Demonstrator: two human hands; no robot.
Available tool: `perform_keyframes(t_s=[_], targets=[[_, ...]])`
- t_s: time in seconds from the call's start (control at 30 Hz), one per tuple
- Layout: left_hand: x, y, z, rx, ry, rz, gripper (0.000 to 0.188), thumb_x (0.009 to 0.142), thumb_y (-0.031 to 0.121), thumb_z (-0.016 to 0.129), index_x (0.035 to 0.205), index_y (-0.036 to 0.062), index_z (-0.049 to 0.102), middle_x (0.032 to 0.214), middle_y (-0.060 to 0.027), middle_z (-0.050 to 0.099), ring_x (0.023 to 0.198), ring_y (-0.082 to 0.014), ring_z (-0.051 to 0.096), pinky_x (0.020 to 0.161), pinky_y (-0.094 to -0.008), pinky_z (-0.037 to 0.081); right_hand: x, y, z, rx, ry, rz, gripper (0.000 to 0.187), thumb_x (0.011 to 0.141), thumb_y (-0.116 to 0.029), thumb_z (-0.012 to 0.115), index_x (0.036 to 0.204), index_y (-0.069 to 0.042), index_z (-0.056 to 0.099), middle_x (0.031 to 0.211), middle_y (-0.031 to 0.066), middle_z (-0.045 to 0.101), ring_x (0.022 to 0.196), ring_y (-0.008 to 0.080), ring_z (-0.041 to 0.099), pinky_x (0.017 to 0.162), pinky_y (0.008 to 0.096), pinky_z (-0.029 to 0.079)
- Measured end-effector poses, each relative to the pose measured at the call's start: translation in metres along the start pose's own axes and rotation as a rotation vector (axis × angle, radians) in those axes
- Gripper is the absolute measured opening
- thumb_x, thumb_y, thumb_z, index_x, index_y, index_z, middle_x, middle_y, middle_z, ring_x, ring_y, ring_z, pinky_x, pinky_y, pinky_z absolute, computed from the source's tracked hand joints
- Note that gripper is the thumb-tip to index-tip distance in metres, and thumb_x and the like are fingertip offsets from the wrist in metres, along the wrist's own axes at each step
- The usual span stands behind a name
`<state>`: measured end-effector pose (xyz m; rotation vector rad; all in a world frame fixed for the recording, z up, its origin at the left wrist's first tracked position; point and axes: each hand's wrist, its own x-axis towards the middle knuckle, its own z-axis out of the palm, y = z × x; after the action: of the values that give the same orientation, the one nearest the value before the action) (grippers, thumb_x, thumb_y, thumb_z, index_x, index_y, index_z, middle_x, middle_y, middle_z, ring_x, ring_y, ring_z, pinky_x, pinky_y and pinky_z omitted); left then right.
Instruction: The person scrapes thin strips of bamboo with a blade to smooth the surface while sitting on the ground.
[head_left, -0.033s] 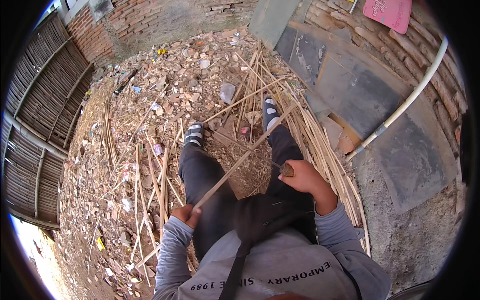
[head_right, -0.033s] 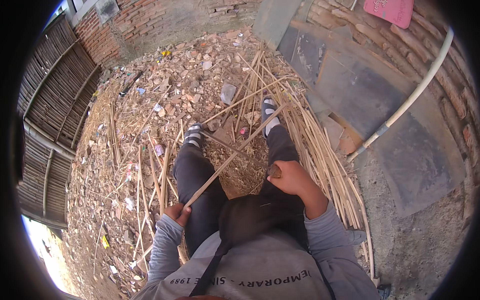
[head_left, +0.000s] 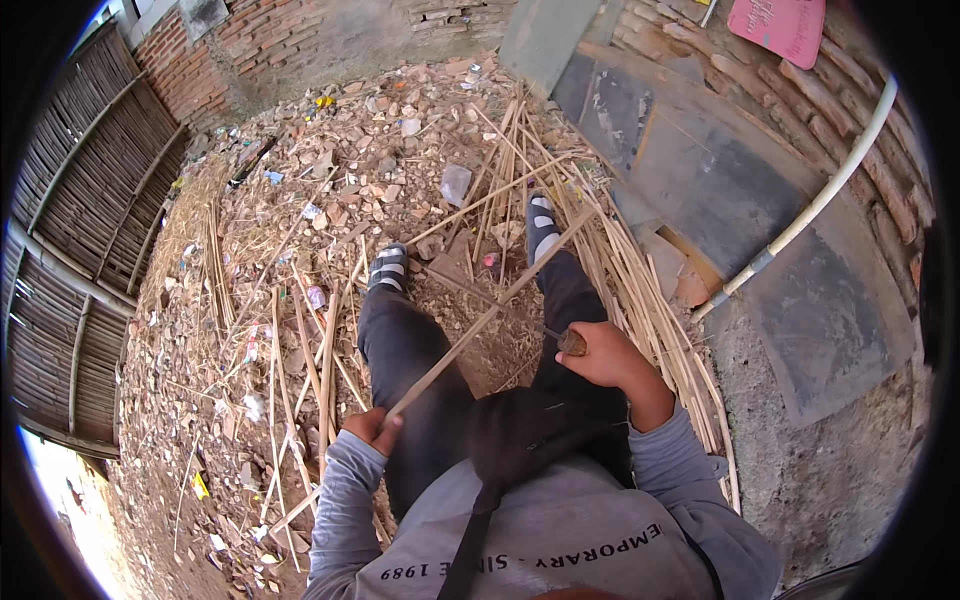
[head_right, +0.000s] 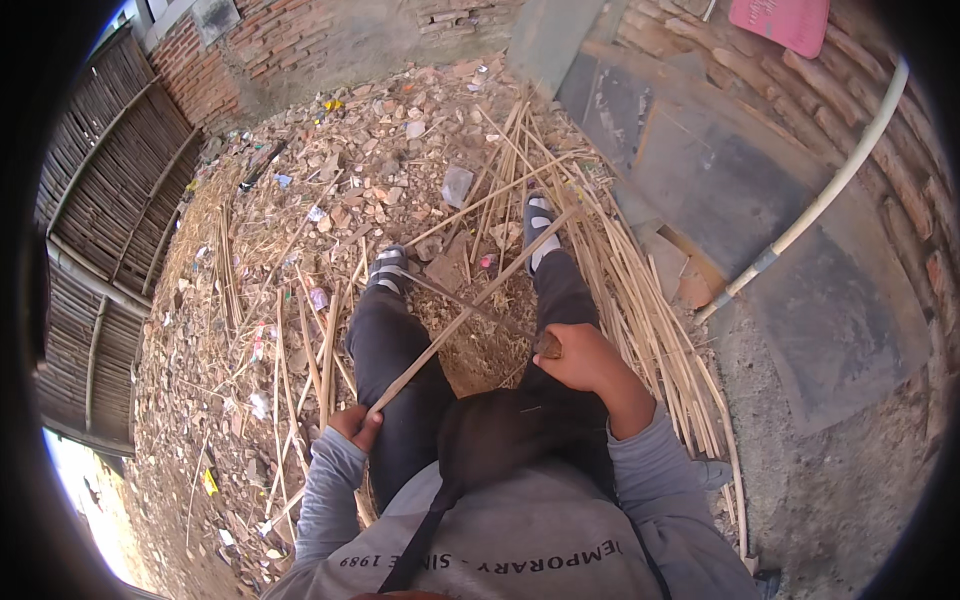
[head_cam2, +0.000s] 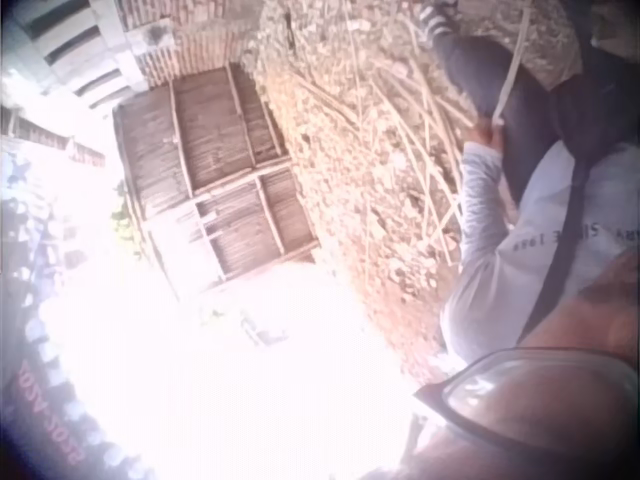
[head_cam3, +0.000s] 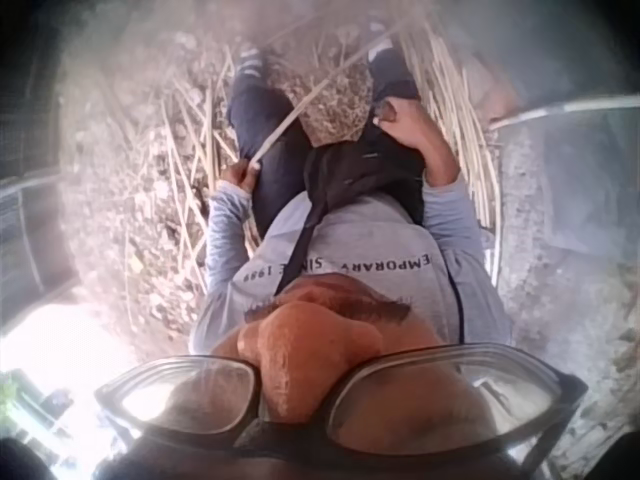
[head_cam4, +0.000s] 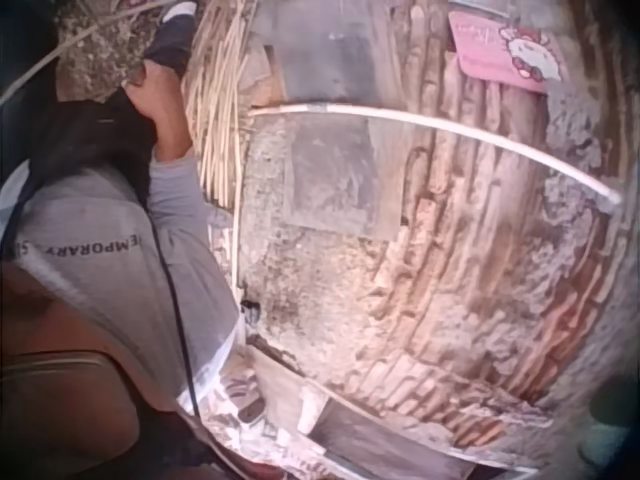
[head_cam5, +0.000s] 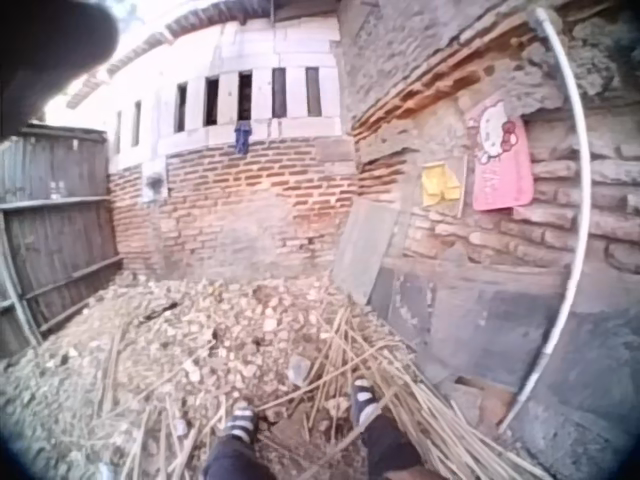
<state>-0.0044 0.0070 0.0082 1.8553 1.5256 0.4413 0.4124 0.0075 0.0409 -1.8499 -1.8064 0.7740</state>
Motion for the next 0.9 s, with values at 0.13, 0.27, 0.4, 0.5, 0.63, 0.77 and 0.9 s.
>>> perform_keyframes(t_s=[0.13, 0.27, 0.4, 0.5, 0.63, 0.77, 0.9], targets=[[0.001, -0.003, 0.0, 0.015, 0.018, 0.015, 0.045, 0.095, 0.04, 0.064, 0.076, -0.0006, 0.059, 0.06, -0.0213, 0.053, 0.057, -0.0375, 0.054, 0.06, -0.0467, 0.043, 0.0, -0.002, -0.009, -0.009, -0.046, 0.041, 0.035, 0.08, -0.031, 0.079, 0.094, -0.002, 0.067, 0.082, 0.0223, 0.067, 0.08, 0.043, 0.066, 0.071, 0.047, 0.051], [0.002, -0.001, 0.001, 0.042, 0.019, 0.03, 0.042, 0.094, 0.038, 0.064, 0.077, -0.0002, 0.061, 0.061, -0.0225, 0.055, 0.059, -0.0393, 0.056, 0.06, -0.0468, 0.044, 0.0, 0.006, -0.011, 0.014, 0.102, 0.005, 0.033, 0.08, -0.029, 0.08, 0.094, -0.002, 0.067, 0.081, 0.0212, 0.067, 0.079, 0.0418, 0.065, 0.069, 0.0453, 0.05], [0.002, -0.004, 0.001, 0.051, 0.018, 0.049, 0.041, 0.094, 0.037, 0.065, 0.077, -0.0001, 0.061, 0.06, -0.0222, 0.054, 0.058, -0.0393, 0.056, 0.06, -0.0471, 0.044, -0.004, 0.001, -0.013, -0.001, 0.006, 0.04, 0.034, 0.08, -0.03, 0.08, 0.095, -0.002, 0.067, 0.082, 0.0214, 0.067, 0.078, 0.041, 0.065, 0.07, 0.0455, 0.05], [0.002, -0.004, 0.0, 0.045, -0.003, 0.038, 0.04, 0.094, 0.036, 0.065, 0.077, 0.0, 0.06, 0.06, -0.0217, 0.054, 0.058, -0.0394, 0.057, 0.059, -0.047, 0.045, -0.003, 0.006, -0.018, -0.019, -0.022, 0.058, 0.037, 0.08, -0.03, 0.08, 0.098, -0.001, 0.068, 0.084, 0.0226, 0.067, 0.08, 0.0414, 0.066, 0.072, 0.0459, 0.05], [0.003, -0.008, 0.003, 0.078, 0.018, 0.028, 0.043, 0.094, 0.039, 0.065, 0.076, 0.0004, 0.06, 0.062, -0.0237, 0.056, 0.062, -0.0433, 0.06, 0.061, -0.0491, 0.046, -0.006, 0.02, -0.012, -0.017, 0.107, 0.038, 0.042, 0.079, -0.031, 0.081, 0.104, 0.001, 0.069, 0.088, 0.0231, 0.069, 0.086, 0.0425, 0.067, 0.076, 0.0446, 0.053], [0.004, -0.015, 0.003, 0.12, -0.037, 0.004, 0.048, 0.096, 0.044, 0.063, 0.081, -0.002, 0.061, 0.066, -0.0199, 0.056, 0.063, -0.0315, 0.057, 0.063, -0.0437, 0.043, -0.009, 0.003, -0.01, -0.003, 0.001, 0.055, 0.038, 0.078, -0.03, 0.081, 0.099, -0.001, 0.069, 0.086, 0.0221, 0.068, 0.083, 0.0412, 0.067, 0.073, 0.0445, 0.052], [0.003, -0.012, 0.002, 0.136, -0.025, 0.009, 0.049, 0.097, 0.044, 0.062, 0.081, -0.0021, 0.061, 0.066, -0.0206, 0.056, 0.064, -0.0333, 0.058, 0.064, -0.0444, 0.044, -0.002, 0.021, -0.034, 0.05, 0.073, 0.091, 0.034, 0.08, -0.028, 0.08, 0.093, -0.001, 0.065, 0.076, 0.0193, 0.065, 0.072, 0.0368, 0.064, 0.068, 0.0428, 0.05]])
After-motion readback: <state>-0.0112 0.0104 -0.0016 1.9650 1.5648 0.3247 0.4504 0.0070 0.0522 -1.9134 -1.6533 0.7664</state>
